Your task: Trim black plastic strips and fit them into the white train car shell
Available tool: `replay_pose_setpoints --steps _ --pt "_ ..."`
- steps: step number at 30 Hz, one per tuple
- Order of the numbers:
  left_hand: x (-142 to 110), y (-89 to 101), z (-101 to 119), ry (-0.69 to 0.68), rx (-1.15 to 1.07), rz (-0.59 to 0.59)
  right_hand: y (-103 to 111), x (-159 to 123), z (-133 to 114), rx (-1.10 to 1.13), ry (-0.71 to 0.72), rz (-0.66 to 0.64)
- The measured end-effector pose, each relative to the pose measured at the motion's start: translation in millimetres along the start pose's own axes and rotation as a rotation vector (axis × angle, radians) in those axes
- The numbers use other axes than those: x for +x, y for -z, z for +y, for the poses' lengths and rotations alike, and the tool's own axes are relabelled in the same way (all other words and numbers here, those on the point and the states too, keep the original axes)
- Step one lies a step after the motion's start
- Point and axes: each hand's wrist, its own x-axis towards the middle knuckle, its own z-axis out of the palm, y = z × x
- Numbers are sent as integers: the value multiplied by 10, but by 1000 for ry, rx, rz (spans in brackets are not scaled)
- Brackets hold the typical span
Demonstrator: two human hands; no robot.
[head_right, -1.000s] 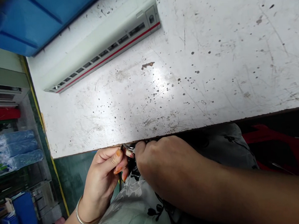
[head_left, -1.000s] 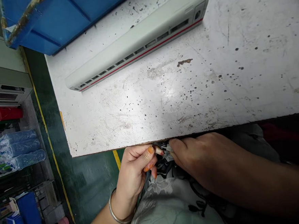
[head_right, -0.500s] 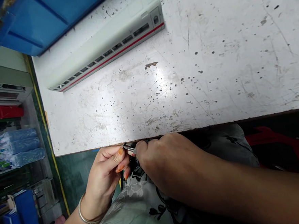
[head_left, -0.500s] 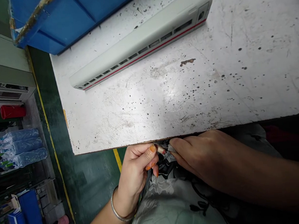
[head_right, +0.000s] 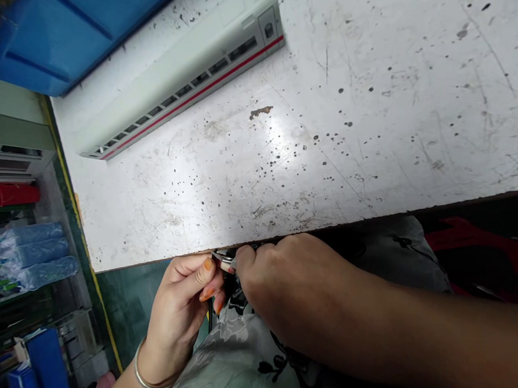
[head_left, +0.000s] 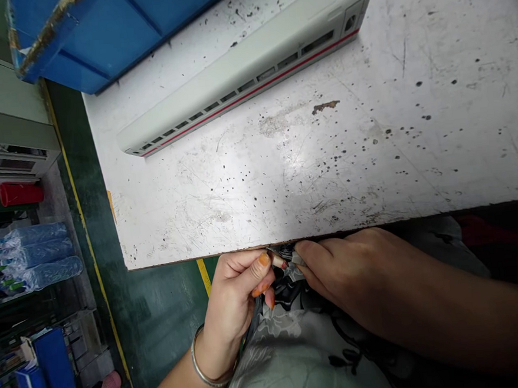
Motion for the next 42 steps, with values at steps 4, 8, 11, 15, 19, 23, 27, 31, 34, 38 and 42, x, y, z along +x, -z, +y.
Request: replay_pose_setpoints --steps 4,8,11,15,19,23,27,31,34,38,42 --pt "-1 8 -6 2 1 -4 -2 4 -17 -28 -1 16" --pt "-8 5 -8 1 5 2 -15 0 -1 -9 -1 -7" --pt "-6 3 -6 -2 5 3 -21 2 24 24 -26 -59" --pt "-5 6 -7 -6 7 -4 -9 16 37 7 -2 -100" --pt "-10 12 -15 -9 7 -1 34 39 29 -3 -1 -134" --pt "-8 16 -15 -6 18 7 79 67 28 14 7 -200" --pt "0 13 -4 -1 23 4 73 57 23 1 28 -133" --pt "-4 7 3 4 34 13 41 33 12 -27 44 -13" --pt "-9 6 0 3 38 19 43 48 12 -32 32 -84" --pt "-2 10 -10 -8 23 4 84 84 20 -23 16 -205" --pt "7 16 -16 -15 20 -8 89 73 24 7 8 -209"
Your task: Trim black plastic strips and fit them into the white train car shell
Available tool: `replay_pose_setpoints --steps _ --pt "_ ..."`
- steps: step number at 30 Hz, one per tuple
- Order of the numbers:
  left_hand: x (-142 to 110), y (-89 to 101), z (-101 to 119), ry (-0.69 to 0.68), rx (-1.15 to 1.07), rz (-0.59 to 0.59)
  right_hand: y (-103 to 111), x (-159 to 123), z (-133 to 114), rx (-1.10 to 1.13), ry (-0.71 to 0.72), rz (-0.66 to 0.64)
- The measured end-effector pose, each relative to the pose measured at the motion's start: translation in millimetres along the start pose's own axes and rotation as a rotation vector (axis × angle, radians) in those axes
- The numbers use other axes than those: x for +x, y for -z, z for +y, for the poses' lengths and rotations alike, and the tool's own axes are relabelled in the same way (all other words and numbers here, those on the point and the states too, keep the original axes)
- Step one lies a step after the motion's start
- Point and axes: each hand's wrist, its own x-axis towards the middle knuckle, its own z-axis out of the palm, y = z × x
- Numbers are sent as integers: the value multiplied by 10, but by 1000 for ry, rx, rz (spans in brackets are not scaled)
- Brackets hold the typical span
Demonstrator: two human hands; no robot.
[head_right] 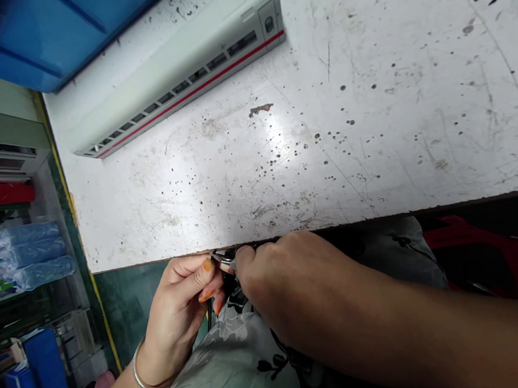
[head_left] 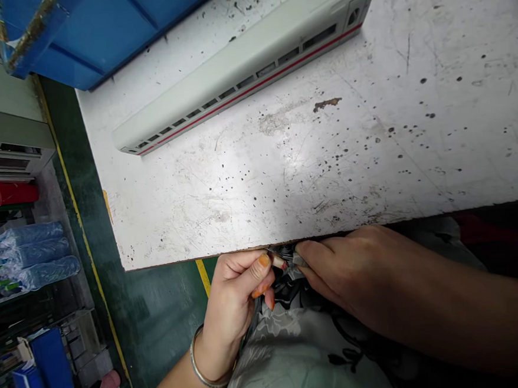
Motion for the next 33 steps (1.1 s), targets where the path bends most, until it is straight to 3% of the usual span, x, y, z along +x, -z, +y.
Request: replay_pose_setpoints --steps 5,10,18,27,30,33 --pt "-7 -2 5 -5 2 -4 -52 -18 3 -44 5 111" --pt "-11 -8 5 -5 -1 -5 -22 -5 4 -47 28 77" --pt "-8 2 -1 -14 -16 -19 -53 -43 -45 -65 23 285" --pt "10 22 -33 -23 10 -28 -43 -21 -76 -51 -25 269" --pt "-16 52 -39 -66 141 -40 -39 -81 -22 -35 -46 188" --pt "-116 79 0 -277 504 -5 21 -167 56 102 -77 192"
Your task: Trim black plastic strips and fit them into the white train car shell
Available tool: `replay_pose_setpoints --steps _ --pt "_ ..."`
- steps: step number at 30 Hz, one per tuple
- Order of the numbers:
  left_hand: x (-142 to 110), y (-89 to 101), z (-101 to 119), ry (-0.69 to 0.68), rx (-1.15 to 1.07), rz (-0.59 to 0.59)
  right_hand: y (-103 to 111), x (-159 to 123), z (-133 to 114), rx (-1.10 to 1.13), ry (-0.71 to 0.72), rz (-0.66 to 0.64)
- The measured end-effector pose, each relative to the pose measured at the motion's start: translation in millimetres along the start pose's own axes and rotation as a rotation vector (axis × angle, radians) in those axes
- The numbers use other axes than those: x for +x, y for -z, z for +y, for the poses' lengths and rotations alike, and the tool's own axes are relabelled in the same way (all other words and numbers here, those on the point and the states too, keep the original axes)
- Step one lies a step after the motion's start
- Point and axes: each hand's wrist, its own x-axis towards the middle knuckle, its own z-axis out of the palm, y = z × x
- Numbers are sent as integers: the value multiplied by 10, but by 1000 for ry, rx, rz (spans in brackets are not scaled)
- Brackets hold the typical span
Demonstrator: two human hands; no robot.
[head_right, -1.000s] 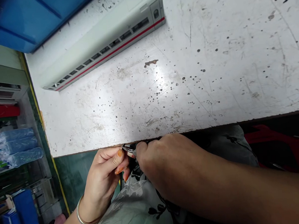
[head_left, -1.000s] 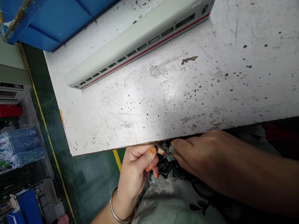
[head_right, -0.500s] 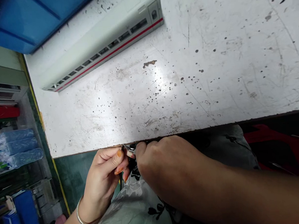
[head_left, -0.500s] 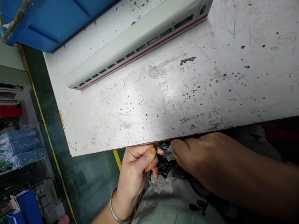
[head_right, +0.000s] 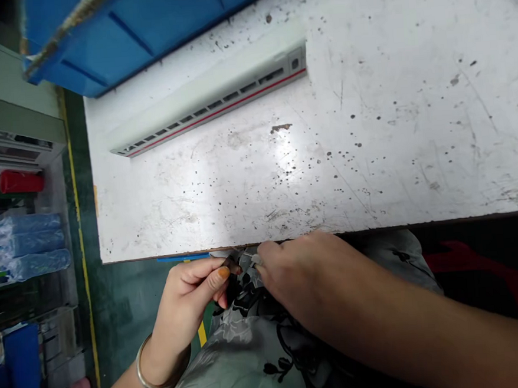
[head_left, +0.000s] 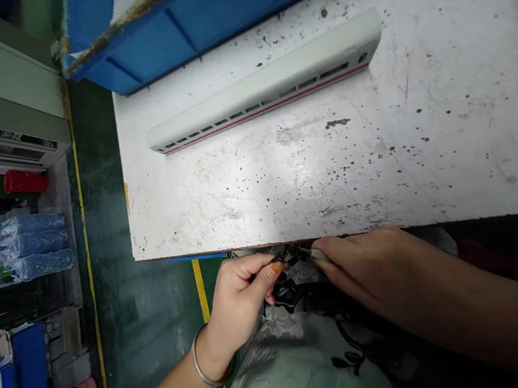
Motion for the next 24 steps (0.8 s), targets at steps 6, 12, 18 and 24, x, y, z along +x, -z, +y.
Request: replay_pose_setpoints --steps 6,12,18,24 --pt "-225 82 144 -570 648 229 66 13 -5 226 -83 134" --pt "-364 135 174 -707 800 363 -4 16 -138 244 -21 175" --pt "-491 158 192 -743 843 447 -50 -51 -238 201 3 175" --pt "-600 158 203 -766 876 509 -124 -111 -280 202 9 160"
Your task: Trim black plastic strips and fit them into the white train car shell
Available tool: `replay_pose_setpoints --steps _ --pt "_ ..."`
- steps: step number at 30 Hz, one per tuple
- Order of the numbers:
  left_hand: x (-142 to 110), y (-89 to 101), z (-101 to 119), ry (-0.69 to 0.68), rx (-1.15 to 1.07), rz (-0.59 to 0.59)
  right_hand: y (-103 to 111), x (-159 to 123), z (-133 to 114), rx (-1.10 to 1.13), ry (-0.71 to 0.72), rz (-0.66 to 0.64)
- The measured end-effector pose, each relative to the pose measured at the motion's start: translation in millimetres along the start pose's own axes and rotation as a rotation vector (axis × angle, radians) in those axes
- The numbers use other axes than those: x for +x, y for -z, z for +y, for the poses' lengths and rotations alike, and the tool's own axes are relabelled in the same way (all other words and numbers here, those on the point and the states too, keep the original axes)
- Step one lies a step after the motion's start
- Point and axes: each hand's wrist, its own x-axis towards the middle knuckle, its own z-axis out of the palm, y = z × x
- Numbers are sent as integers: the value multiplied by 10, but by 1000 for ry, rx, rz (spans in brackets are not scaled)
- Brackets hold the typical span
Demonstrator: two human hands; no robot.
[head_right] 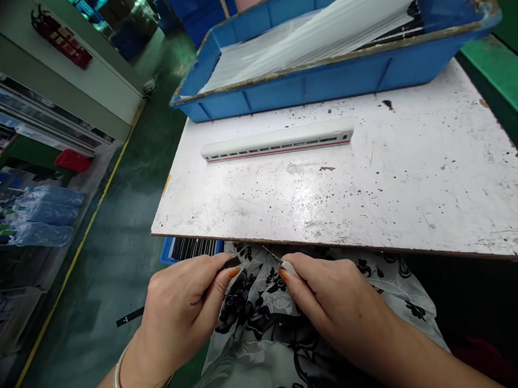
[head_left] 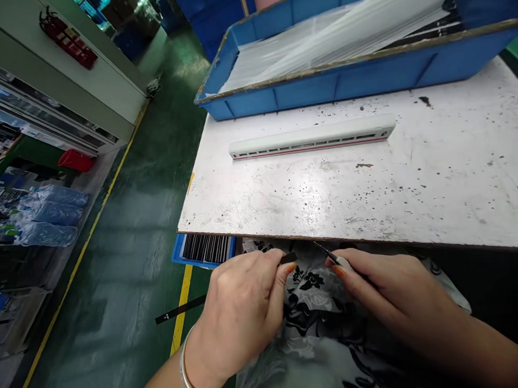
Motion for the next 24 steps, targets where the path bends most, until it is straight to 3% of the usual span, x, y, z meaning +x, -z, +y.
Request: replay_pose_setpoints --steps 24 --pt "-95 103 106 -3 -21 82 -8 -143 -120 -35 -8 2"
